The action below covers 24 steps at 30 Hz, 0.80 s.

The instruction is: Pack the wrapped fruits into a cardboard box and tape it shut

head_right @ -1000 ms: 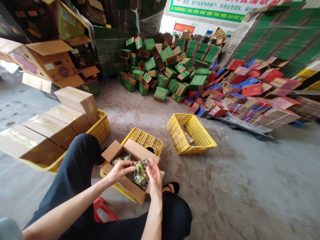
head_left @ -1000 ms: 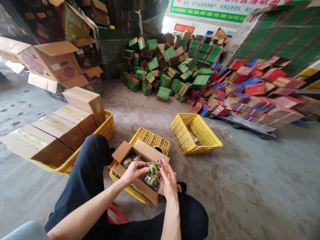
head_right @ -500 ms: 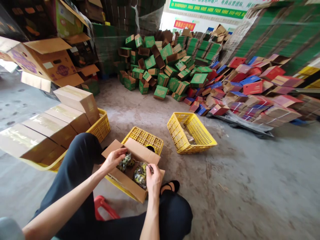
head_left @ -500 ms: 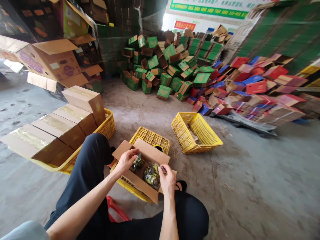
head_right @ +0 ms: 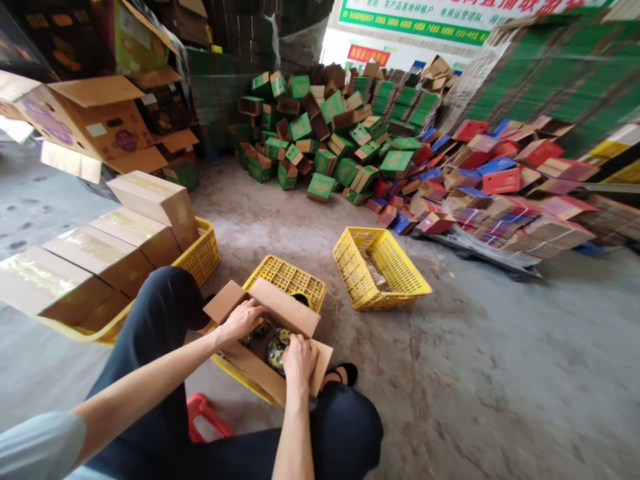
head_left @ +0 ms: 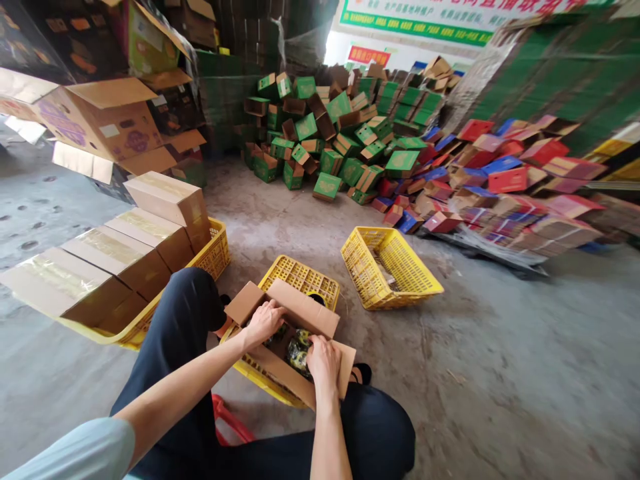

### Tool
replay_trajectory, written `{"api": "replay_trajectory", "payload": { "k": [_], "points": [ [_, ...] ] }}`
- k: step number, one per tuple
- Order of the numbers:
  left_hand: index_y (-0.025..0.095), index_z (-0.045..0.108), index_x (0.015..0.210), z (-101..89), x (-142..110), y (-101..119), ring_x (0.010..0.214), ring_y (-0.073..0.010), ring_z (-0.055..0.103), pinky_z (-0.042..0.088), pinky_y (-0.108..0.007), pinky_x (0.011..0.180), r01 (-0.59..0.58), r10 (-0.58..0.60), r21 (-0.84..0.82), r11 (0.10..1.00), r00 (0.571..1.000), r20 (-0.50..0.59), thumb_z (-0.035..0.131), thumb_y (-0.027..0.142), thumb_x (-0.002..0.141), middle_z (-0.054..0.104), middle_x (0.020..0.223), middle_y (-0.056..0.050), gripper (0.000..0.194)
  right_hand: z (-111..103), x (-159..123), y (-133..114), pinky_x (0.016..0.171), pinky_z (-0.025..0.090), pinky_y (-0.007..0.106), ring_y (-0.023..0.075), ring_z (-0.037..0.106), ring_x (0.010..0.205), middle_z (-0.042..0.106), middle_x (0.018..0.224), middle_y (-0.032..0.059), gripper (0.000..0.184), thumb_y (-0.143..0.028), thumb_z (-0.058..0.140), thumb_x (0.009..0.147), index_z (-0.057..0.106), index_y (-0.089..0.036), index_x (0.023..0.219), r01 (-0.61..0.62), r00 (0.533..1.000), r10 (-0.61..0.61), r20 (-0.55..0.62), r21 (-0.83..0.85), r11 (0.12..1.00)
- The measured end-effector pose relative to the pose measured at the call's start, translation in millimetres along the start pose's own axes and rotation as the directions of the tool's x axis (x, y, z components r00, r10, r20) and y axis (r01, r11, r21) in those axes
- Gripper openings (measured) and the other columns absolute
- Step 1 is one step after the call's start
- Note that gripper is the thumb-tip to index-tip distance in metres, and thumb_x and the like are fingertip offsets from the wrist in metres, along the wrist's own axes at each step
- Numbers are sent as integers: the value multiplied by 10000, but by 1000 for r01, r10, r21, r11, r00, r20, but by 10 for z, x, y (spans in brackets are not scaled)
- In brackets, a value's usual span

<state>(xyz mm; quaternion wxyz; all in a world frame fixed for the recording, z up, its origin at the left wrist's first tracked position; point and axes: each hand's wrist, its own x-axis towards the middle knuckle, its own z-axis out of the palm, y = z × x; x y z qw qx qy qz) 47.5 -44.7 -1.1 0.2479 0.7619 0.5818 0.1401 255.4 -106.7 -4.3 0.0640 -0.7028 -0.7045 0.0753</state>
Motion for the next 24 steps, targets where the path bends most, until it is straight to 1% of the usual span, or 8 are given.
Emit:
{"api": "replay_trajectory", "payload": {
  "k": [4,9,12,14,16,18,21,24],
  "points": [
    [188,762,1020,-26,-24,-68,1000,-232,668,494,-307,914,21,-21,-20,1000,999,-25,614,182,902,694,1046,-91,189,23,8,13,932,373,342,246,693,1059,783,1063,84,351,-27,507,900,764,-204,1060,-7,1000,7,-2,11,1000],
    [175,779,948,-105,-114,-91,947,-233,696,486,-288,830,70,-79,-83,994,991,-109,603,287,946,731,984,-88,208,76,8,48,969,414,368,265,682,1120,770,1146,100,413,-20,476,869,758,-194,1116,-6,999,9,-35,62,998],
    [200,798,971,-165,-159,-83,920,-213,705,474,-267,800,72,-97,-152,986,982,-163,613,258,932,758,998,-67,198,78,21,98,993,461,385,269,680,1118,757,1179,118,428,-43,453,854,755,-173,1129,50,984,-12,-176,218,975],
    [206,810,968,-199,-189,-74,893,-209,707,473,-260,786,48,-120,-318,947,970,-210,646,251,903,772,972,-57,183,42,24,133,1025,476,417,284,672,1117,752,1169,141,365,-137,465,900,758,-157,1118,114,951,-1,-311,346,931],
    [188,819,945,-222,-220,-52,844,-218,706,479,-266,760,23,-180,-579,815,960,-215,712,307,860,781,911,-62,181,-11,17,148,1044,487,446,297,669,1119,744,1175,157,330,-293,508,949,758,-158,1117,158,922,51,-385,492,856],
    [159,818,948,-233,-249,-3,799,-218,699,490,-276,743,21,-236,-812,584,961,-144,792,392,800,781,879,-74,277,-59,-3,127,1003,530,448,300,692,1081,741,1187,159,380,-453,571,946,753,-175,1131,126,938,134,-319,676,726],
    [143,790,1038,-233,-292,132,766,-181,682,505,-274,739,29,-256,-981,190,966,-21,882,458,711,770,906,-79,463,-98,-44,21,881,603,421,298,730,1023,743,1216,149,542,-617,653,874,717,-205,1222,-79,979,206,-1,921,382],
    [186,719,1241,-229,-342,298,827,-159,682,517,-268,783,7,-238,-999,-51,971,18,909,435,693,755,985,-64,631,-131,-86,-119,809,626,404,291,735,1033,723,1287,115,671,-661,670,849,617,-255,1381,-238,969,76,234,970,49]
  ]
}}
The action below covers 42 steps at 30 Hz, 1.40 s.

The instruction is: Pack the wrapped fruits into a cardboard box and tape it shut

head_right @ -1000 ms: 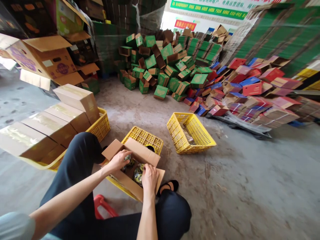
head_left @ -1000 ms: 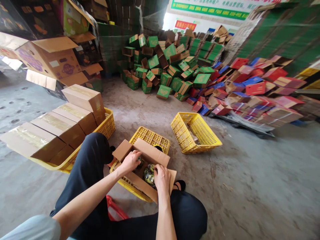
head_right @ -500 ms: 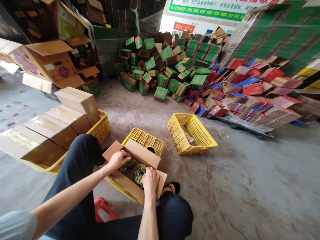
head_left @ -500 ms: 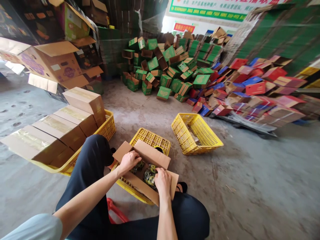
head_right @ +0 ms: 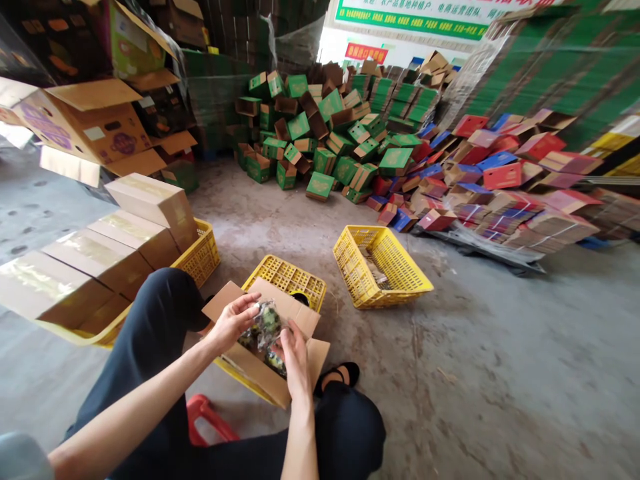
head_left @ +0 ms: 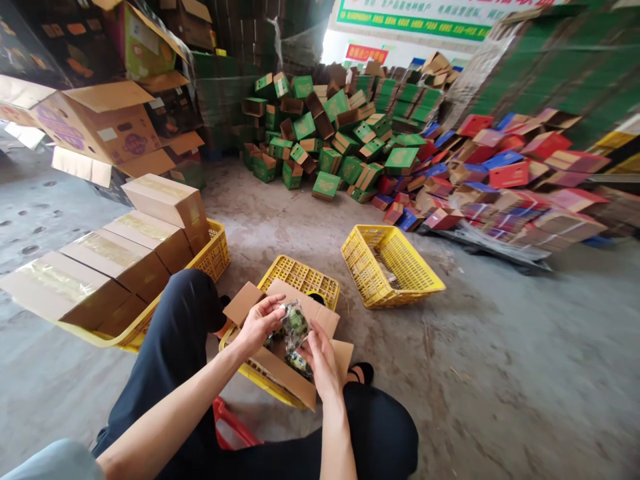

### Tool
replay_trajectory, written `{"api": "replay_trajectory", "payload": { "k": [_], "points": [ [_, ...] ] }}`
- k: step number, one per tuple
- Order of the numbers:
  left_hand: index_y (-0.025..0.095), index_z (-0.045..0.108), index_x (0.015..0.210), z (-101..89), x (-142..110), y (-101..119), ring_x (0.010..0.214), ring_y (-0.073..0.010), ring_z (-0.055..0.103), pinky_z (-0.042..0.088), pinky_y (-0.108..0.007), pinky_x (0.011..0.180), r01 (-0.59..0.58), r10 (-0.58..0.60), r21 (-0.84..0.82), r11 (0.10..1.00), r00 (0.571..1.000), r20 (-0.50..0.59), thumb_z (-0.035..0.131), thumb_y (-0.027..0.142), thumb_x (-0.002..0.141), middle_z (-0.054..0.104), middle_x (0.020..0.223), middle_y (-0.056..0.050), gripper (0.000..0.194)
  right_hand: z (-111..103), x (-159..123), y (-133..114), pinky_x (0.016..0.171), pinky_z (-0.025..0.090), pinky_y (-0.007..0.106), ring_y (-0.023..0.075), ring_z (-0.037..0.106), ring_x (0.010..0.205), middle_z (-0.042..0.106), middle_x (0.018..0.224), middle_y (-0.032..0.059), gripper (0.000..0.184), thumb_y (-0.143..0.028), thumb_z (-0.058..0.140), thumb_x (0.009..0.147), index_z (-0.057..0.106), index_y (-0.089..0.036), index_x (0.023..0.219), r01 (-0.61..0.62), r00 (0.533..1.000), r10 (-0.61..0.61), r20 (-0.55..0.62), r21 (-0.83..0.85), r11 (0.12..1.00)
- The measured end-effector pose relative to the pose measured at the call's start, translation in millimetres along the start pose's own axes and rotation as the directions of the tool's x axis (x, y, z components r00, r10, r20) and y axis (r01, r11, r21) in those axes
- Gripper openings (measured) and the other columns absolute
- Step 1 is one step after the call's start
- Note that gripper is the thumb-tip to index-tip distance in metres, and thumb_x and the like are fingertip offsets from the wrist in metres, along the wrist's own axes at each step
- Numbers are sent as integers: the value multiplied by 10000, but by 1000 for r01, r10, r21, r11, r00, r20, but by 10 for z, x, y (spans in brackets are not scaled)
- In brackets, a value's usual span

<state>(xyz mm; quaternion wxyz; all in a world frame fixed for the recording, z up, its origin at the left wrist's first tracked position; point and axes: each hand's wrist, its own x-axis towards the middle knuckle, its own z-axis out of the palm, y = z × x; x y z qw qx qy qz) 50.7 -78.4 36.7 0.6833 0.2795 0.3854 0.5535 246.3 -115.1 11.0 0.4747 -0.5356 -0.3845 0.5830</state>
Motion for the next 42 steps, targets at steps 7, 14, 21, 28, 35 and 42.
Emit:
{"api": "replay_trajectory", "payload": {
  "k": [7,14,21,28,35,42],
  "points": [
    [181,707,1298,116,-165,40,891,-174,649,478,-218,703,67,-65,165,984,998,-17,876,468,701,724,1168,-89,683,31,-94,-162,845,599,391,292,726,1005,781,1127,80,529,-519,807,793,717,-253,1241,13,995,-15,98,12,1000],
    [117,797,978,68,-151,16,587,-95,509,351,-207,555,68,-76,297,952,997,14,819,615,732,685,742,-34,556,-12,-80,-163,982,553,429,304,711,1106,782,1154,78,532,-499,854,754,737,-256,1212,43,993,-46,107,28,999],
    [131,798,991,12,-126,-69,610,-117,550,399,-211,558,96,-76,210,973,992,-100,814,659,696,717,807,-51,605,-22,-44,-190,1086,492,455,332,629,1266,759,1232,72,502,-623,736,829,786,-246,1156,114,991,-107,83,-81,990],
    [155,789,1072,13,-130,-115,686,-147,595,452,-227,598,48,-29,207,977,995,-91,798,629,737,729,896,-52,581,-27,-23,-222,1107,471,459,330,627,1261,766,1213,88,547,-646,742,805,789,-238,1166,163,987,-163,9,-105,981],
    [151,789,1036,41,-138,-124,650,-119,568,423,-200,564,35,-9,225,974,994,-113,801,636,732,713,846,-35,572,-40,-31,-213,1119,461,460,319,632,1260,767,1212,80,498,-600,738,833,784,-244,1177,177,984,-177,7,-107,978],
    [148,763,1073,83,-168,-114,746,-150,633,523,-231,640,104,-89,143,984,990,-107,836,635,700,720,930,-60,617,-100,-24,-178,1096,480,443,321,645,1238,757,1240,98,479,-566,728,854,785,-223,1185,176,983,-180,-27,-102,979]
  ]
}}
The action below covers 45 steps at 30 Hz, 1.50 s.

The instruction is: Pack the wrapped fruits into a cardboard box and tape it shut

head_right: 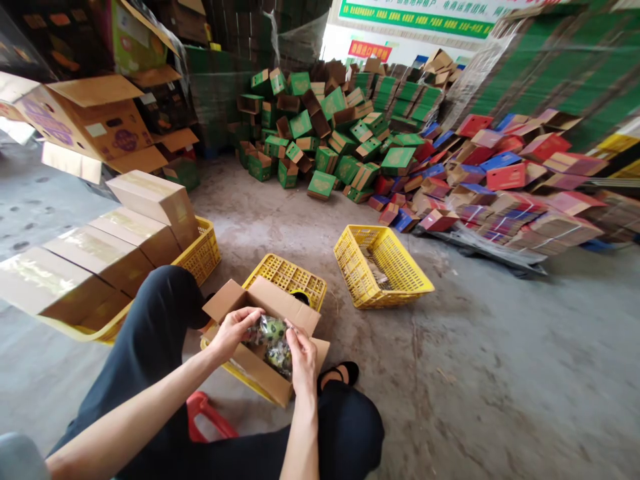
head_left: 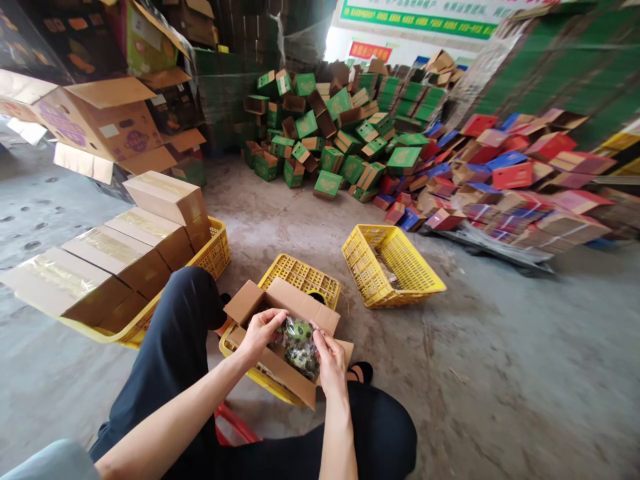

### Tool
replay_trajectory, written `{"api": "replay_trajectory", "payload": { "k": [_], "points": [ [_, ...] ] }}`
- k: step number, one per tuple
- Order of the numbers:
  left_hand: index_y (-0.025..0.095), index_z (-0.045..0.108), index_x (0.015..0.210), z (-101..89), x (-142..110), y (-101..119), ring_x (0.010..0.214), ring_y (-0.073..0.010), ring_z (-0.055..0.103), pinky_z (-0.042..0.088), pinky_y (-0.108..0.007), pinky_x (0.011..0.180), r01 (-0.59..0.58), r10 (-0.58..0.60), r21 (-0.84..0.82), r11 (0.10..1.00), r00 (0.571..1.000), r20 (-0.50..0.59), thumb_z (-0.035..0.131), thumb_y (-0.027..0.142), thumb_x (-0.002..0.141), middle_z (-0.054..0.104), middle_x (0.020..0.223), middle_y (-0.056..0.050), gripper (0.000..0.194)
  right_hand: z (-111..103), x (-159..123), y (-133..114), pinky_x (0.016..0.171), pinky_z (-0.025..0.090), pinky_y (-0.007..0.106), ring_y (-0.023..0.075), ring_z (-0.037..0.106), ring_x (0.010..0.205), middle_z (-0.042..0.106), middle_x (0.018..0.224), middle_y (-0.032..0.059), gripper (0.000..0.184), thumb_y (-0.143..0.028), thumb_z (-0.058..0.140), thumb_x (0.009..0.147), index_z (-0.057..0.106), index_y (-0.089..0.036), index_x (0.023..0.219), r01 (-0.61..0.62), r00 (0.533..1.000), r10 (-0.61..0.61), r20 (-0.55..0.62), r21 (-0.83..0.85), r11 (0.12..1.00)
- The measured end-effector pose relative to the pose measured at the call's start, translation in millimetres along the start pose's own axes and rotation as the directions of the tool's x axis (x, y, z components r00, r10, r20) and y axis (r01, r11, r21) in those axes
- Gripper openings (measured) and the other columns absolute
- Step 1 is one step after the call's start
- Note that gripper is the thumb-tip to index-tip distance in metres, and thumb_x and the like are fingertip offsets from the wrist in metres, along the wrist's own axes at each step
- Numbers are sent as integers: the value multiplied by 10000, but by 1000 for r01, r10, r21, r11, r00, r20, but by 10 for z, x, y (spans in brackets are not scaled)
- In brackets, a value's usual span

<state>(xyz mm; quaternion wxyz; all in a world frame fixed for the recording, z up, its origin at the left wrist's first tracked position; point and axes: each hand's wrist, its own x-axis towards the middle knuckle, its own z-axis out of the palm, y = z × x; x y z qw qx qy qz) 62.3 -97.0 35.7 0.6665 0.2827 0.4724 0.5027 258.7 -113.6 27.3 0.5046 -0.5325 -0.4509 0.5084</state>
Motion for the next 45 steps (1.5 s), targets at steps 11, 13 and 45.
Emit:
{"api": "replay_trajectory", "payload": {
  "k": [11,13,45],
  "points": [
    [124,763,1073,57,-101,-17,810,-193,685,531,-256,684,38,-51,52,998,960,275,857,581,723,747,984,-105,583,-25,-6,4,1027,547,436,337,680,1194,779,1186,92,478,-564,756,820,798,-226,1155,-47,998,48,-39,27,999],
    [114,774,998,51,-92,-6,776,-184,676,524,-256,690,13,-26,54,998,970,243,857,593,715,748,945,-103,562,-14,-4,16,1019,555,454,348,671,1211,766,1216,102,521,-570,776,796,785,-222,1183,-53,997,56,-58,54,997],
    [159,624,1183,20,-61,-64,985,-270,744,565,-395,921,420,-359,-268,867,900,249,926,322,688,740,1051,-134,603,-55,-14,20,1049,470,428,300,601,1254,687,1294,69,82,-316,735,777,737,-237,754,183,978,-178,-108,43,982]
  ]
}}
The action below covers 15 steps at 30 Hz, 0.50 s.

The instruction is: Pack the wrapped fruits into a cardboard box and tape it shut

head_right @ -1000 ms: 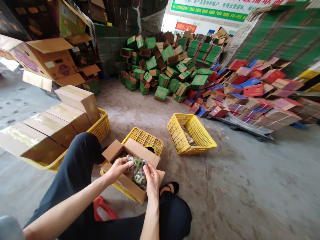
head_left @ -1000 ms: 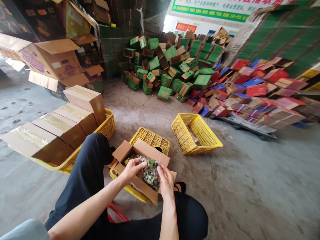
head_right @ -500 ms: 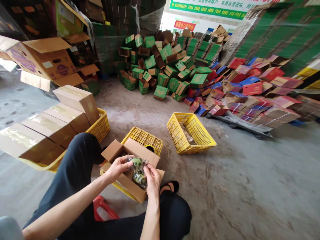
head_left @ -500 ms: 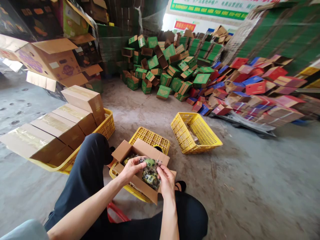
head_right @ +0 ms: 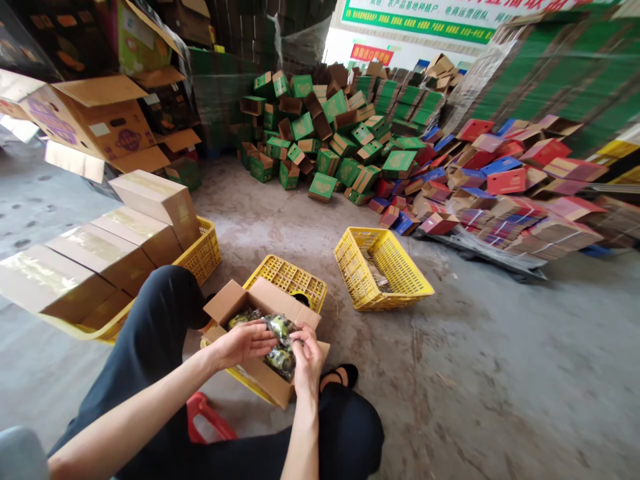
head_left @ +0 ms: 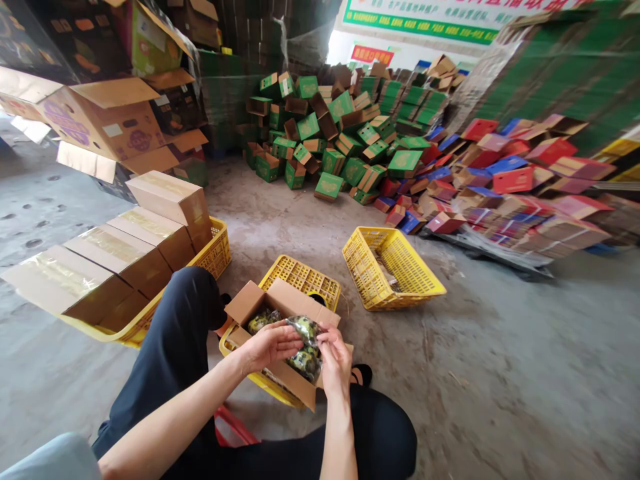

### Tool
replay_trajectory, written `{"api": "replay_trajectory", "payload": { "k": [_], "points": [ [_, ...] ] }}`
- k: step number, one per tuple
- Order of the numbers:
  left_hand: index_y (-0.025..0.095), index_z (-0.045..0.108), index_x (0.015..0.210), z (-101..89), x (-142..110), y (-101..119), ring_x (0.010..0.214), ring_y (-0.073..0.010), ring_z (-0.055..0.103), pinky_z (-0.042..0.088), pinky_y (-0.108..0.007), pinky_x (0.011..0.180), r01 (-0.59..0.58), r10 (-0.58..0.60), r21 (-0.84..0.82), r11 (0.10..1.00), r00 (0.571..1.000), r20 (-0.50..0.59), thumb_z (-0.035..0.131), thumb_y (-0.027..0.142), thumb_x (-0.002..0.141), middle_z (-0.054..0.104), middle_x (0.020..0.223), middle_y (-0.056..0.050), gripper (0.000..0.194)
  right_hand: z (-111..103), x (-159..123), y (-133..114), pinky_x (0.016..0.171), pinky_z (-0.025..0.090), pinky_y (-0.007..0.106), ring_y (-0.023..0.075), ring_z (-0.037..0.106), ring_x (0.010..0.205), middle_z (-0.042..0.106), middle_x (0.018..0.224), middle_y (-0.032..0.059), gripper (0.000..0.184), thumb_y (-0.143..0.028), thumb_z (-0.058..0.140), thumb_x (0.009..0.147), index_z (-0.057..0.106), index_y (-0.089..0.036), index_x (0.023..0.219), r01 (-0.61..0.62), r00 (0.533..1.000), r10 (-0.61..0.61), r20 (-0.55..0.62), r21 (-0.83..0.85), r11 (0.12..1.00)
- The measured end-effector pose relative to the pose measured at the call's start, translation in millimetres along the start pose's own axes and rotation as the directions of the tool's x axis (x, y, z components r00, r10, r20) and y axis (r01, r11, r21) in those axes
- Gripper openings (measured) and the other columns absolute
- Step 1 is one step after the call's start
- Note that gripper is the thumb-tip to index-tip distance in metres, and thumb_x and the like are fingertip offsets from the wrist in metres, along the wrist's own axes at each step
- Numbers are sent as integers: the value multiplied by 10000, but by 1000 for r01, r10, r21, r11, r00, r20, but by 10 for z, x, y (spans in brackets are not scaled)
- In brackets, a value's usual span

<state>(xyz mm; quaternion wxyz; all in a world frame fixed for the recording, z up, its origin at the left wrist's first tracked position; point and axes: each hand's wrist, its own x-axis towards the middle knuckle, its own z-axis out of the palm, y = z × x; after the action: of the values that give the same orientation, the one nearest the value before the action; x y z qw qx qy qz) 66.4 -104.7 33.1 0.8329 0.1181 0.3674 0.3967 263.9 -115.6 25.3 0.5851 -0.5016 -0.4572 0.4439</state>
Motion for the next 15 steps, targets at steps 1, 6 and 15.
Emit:
{"api": "replay_trajectory", "payload": {
  "k": [1,6,15],
  "points": [
    [163,633,1121,12,3,4,949,-254,747,568,-396,917,-1,2,-24,1000,1000,15,909,344,720,737,994,-110,520,7,-8,-21,1069,453,440,306,574,1295,656,1364,70,75,-297,714,779,733,-237,737,23,999,-22,24,-24,999],
    [194,618,999,17,31,-5,743,-164,708,582,-377,849,-78,76,-62,995,997,-25,897,343,756,697,890,-23,399,47,-21,-58,1129,397,470,319,549,1336,568,1506,50,101,-236,669,747,722,-242,662,67,986,-54,155,-74,995],
    [162,672,1066,-31,26,18,831,-174,707,560,-326,831,-179,179,32,983,984,-1,962,305,659,731,1043,-92,520,37,25,-19,1065,477,450,321,591,1312,676,1388,60,206,-362,689,792,771,-262,952,-135,988,128,85,86,987]
  ]
}}
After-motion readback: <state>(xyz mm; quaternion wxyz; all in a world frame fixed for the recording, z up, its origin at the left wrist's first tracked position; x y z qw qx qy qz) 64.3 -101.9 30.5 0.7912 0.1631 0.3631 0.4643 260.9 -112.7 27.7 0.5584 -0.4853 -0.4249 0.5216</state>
